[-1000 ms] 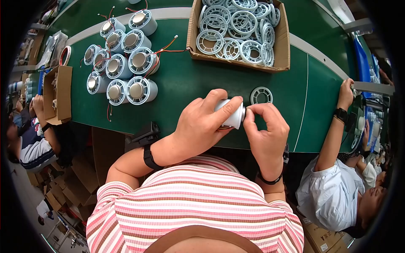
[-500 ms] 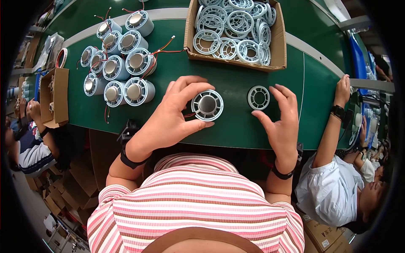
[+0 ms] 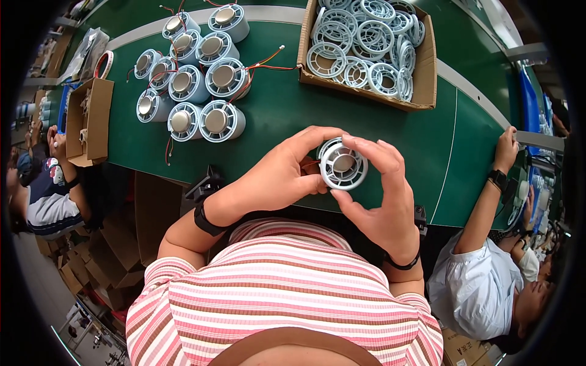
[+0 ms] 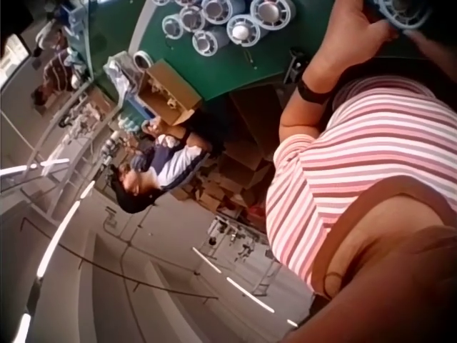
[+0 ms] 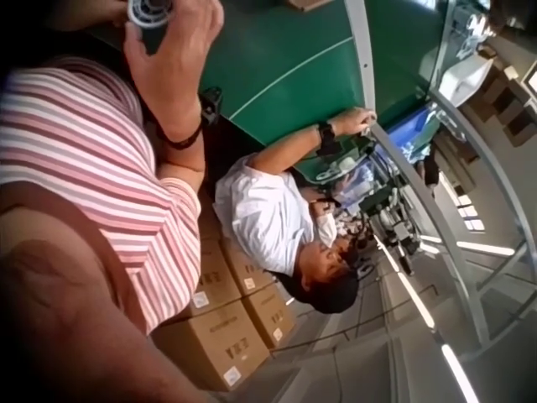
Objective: The person assembles fan units by hand, picking up a motor and a plastic ring, fitting the ring onto the motor, and pressing them together. The person then sets the assembled unit on the table and reaches into a box to retrieve another ring.
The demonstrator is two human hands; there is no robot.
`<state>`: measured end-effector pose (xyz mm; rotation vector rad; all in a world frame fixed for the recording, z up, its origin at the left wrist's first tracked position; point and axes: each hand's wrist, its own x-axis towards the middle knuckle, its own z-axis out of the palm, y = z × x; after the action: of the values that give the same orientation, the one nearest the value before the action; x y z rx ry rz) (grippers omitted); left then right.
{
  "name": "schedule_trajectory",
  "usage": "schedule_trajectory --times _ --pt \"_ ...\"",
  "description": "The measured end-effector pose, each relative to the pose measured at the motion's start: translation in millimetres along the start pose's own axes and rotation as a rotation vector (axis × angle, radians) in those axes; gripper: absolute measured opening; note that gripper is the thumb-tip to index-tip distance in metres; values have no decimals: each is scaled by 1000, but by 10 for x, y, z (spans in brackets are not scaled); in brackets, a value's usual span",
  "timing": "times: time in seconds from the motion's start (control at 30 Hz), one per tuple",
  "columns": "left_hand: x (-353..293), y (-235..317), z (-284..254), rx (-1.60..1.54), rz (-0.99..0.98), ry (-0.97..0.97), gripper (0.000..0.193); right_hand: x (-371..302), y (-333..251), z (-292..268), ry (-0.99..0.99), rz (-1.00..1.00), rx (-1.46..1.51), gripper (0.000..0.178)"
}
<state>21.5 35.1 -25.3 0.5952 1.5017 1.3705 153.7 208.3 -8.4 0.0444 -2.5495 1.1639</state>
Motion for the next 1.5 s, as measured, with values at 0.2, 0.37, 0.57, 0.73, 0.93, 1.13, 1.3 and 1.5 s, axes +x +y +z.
schedule_trajectory --times 0.2,0.37,0.57,0.73,0.93,1.13,1.3,1.5 --pt "53 -45 14 -141 -22 -48 61 46 82 43 -45 45 109 73" --pt "62 -56 -11 -166 16 -76 55 124 141 -16 -118 21 238 72" --pt "81 -66 -53 -119 19 -105 61 115 152 -46 -168 76 280 68" --pt "85 -62 -159 -256 -46 -226 66 98 148 -40 -167 87 270 67" --pt "135 -5 -202 -195 -92 -253 68 78 162 -31 -143 67 271 67" --pt "124 26 -161 -403 -238 -172 62 105 151 -43 -168 1 153 66" --pt "-36 11 -46 91 48 75 54 4 97 61 -112 -132 -181 63" --pt "-647 393 -320 1288 429 469 52 -178 140 -381 85 217 -561 57"
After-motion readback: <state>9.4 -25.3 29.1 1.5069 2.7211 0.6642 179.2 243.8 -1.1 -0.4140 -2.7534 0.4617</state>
